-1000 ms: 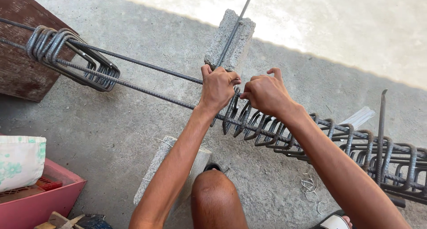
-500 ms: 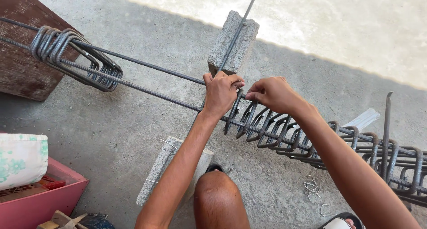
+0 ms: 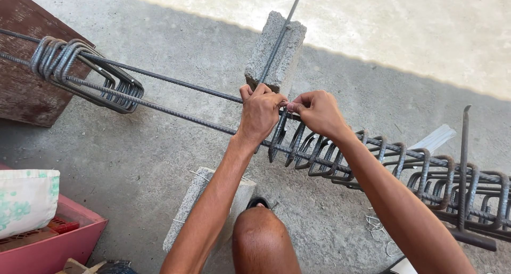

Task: Tying rebar stirrups to longitudinal bars using wire and a manual twisting tool to assemble a cage

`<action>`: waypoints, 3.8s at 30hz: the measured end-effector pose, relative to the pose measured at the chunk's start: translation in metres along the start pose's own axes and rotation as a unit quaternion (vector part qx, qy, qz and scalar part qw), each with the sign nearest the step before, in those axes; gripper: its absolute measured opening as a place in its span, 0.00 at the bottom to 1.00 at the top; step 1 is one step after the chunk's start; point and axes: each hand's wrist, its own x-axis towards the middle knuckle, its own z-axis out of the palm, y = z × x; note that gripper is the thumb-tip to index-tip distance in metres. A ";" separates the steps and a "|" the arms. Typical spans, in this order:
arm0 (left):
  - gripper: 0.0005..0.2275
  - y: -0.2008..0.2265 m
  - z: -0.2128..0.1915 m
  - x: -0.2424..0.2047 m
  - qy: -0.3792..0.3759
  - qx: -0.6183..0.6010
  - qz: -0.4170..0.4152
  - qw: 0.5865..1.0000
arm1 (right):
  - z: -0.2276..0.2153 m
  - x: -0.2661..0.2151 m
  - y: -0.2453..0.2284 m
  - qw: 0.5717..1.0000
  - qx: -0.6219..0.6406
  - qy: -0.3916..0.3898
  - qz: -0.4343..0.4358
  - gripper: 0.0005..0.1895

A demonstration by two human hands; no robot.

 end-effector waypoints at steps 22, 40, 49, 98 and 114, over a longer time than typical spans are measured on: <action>0.07 0.053 -0.016 -0.036 0.027 0.078 0.040 0.996 | 0.001 0.018 -0.017 0.994 0.064 -0.019 0.085 0.08; 0.15 0.019 -0.016 0.050 -0.263 -0.090 -0.230 0.932 | -0.113 -0.110 -0.011 0.996 -0.038 0.051 0.056 0.17; 0.17 0.040 -0.017 0.053 -0.322 0.028 -0.167 0.931 | -0.142 -0.281 0.117 0.899 -0.223 0.312 0.212 0.11; 0.12 0.042 -0.035 0.058 -0.287 -0.115 -0.372 0.875 | -0.053 -0.240 -0.010 0.884 0.448 0.099 0.095 0.21; 0.04 0.027 -0.018 0.053 -0.258 -0.080 -0.376 0.886 | -0.016 -0.220 -0.041 0.922 0.367 0.110 0.051 0.23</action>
